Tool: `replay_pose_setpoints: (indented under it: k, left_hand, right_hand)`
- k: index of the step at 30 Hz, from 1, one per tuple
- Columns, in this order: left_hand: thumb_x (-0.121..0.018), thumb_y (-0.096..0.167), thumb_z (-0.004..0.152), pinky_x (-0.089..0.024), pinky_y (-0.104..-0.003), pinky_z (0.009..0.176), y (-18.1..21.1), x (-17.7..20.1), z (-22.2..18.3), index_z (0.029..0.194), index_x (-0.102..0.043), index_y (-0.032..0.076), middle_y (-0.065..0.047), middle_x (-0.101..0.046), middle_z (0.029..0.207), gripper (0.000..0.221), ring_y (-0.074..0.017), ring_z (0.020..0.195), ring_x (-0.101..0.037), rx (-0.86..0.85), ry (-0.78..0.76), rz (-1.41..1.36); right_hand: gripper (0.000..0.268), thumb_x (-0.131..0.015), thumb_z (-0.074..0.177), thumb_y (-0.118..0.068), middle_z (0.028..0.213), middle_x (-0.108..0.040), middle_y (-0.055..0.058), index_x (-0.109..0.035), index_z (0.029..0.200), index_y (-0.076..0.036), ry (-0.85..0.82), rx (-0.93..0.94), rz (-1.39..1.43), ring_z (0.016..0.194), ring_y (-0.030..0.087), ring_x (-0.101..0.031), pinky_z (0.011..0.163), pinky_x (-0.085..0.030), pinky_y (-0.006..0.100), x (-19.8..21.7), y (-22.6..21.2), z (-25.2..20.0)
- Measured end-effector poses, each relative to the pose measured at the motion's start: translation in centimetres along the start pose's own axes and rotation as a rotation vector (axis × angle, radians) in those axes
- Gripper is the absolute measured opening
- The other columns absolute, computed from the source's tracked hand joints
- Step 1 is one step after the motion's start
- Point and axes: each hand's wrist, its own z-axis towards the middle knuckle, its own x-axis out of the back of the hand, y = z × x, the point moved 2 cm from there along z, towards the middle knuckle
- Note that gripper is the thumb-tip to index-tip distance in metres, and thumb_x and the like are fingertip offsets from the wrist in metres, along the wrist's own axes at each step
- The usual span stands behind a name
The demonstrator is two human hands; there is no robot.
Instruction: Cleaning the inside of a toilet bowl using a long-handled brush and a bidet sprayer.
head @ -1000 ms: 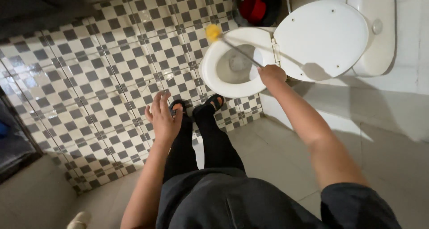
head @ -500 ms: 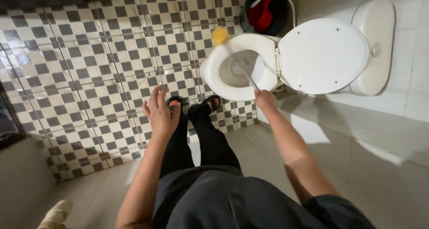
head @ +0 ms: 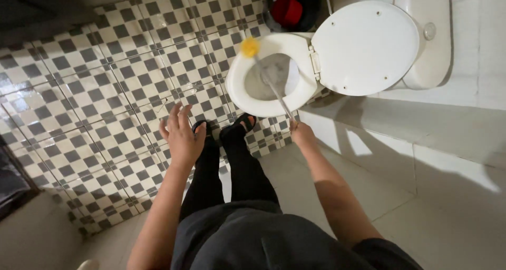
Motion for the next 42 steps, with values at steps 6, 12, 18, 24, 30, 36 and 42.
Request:
replay_pose_setpoints:
  k: [6, 12, 18, 24, 30, 36, 42]
  left_hand:
    - [-0.071, 0.028, 0.097, -0.016, -0.062, 0.119, -0.2, 1.1, 2.9, 0.147, -0.046, 0.007, -0.021, -0.043, 0.155, 0.06, -0.0372, 0.148, -0.038, -0.133, -0.005, 0.095]
    - [-0.071, 0.029, 0.097, -0.014, -0.063, 0.118, -0.2, 2.0, 5.1, 0.149, -0.044, 0.006, -0.021, -0.042, 0.156, 0.063, -0.0373, 0.147, -0.039, -0.15, 0.017, 0.169]
    - [-0.07, 0.028, 0.101, -0.013, -0.061, 0.122, 1.6, 2.2, 6.9, 0.151, -0.046, 0.01, -0.019, -0.041, 0.159, 0.058, -0.0341, 0.145, -0.043, -0.195, -0.011, 0.137]
    - [-0.072, 0.028, 0.098, -0.014, -0.061, 0.12, 3.3, 1.8, 7.5, 0.148, -0.049, 0.011, -0.017, -0.043, 0.155, 0.058, -0.0362, 0.144, -0.043, -0.213, -0.033, 0.147]
    - [-0.072, 0.028, 0.097, -0.014, -0.062, 0.121, 2.8, 1.7, 6.7, 0.149, -0.048, 0.011, -0.016, -0.043, 0.157, 0.06, -0.0356, 0.144, -0.044, -0.218, -0.035, 0.101]
    - [-0.073, 0.027, 0.094, -0.014, -0.063, 0.119, 1.7, 1.3, 5.4, 0.149, -0.046, 0.011, -0.016, -0.043, 0.155, 0.064, -0.0368, 0.143, -0.043, -0.195, -0.067, 0.163]
    - [-0.071, 0.028, 0.099, -0.016, -0.062, 0.121, 1.7, 1.7, 4.4, 0.149, -0.047, 0.012, -0.016, -0.044, 0.156, 0.058, -0.0344, 0.145, -0.042, -0.193, -0.051, 0.16]
  right_hand:
    - [0.076, -0.033, 0.106, -0.059, 0.091, -0.075, 0.027, -0.073, 0.096, 0.005, 0.106, -0.138, 0.469, 0.087, 0.041, -0.076, 0.078, -0.06, 0.05, -9.6, 2.2, 6.1]
    - [0.078, -0.029, 0.106, -0.061, 0.088, -0.072, 0.028, -0.072, 0.088, 0.002, 0.081, 0.019, 0.229, 0.083, 0.042, -0.071, 0.079, -0.055, 0.05, -9.0, 7.0, 7.2]
    - [0.084, -0.029, 0.109, -0.061, 0.084, -0.073, 0.029, -0.075, 0.087, 0.006, 0.117, -0.075, 0.352, 0.079, 0.041, -0.071, 0.08, -0.056, 0.05, -10.1, 8.0, 10.1]
    - [0.075, -0.03, 0.109, -0.055, 0.084, -0.073, 0.029, -0.071, 0.09, 0.004, -0.002, 0.005, 0.244, 0.076, 0.044, -0.072, 0.076, -0.057, 0.053, -7.8, 8.3, 6.8]
    - [0.081, -0.034, 0.108, -0.061, 0.086, -0.074, 0.027, -0.073, 0.093, 0.009, 0.022, -0.079, 0.454, 0.08, 0.042, -0.07, 0.07, -0.056, 0.054, -13.5, 9.0, 10.6]
    - [0.083, -0.033, 0.106, -0.065, 0.082, -0.071, 0.026, -0.067, 0.095, 0.009, -0.036, -0.176, 0.431, 0.074, 0.034, -0.073, 0.061, -0.058, 0.045, -8.2, 5.7, 7.0]
    - [0.079, -0.029, 0.109, -0.058, 0.083, -0.073, 0.028, -0.073, 0.098, 0.007, 0.065, 0.059, 0.498, 0.068, 0.036, -0.071, 0.07, -0.058, 0.044, -13.9, 3.6, 6.7]
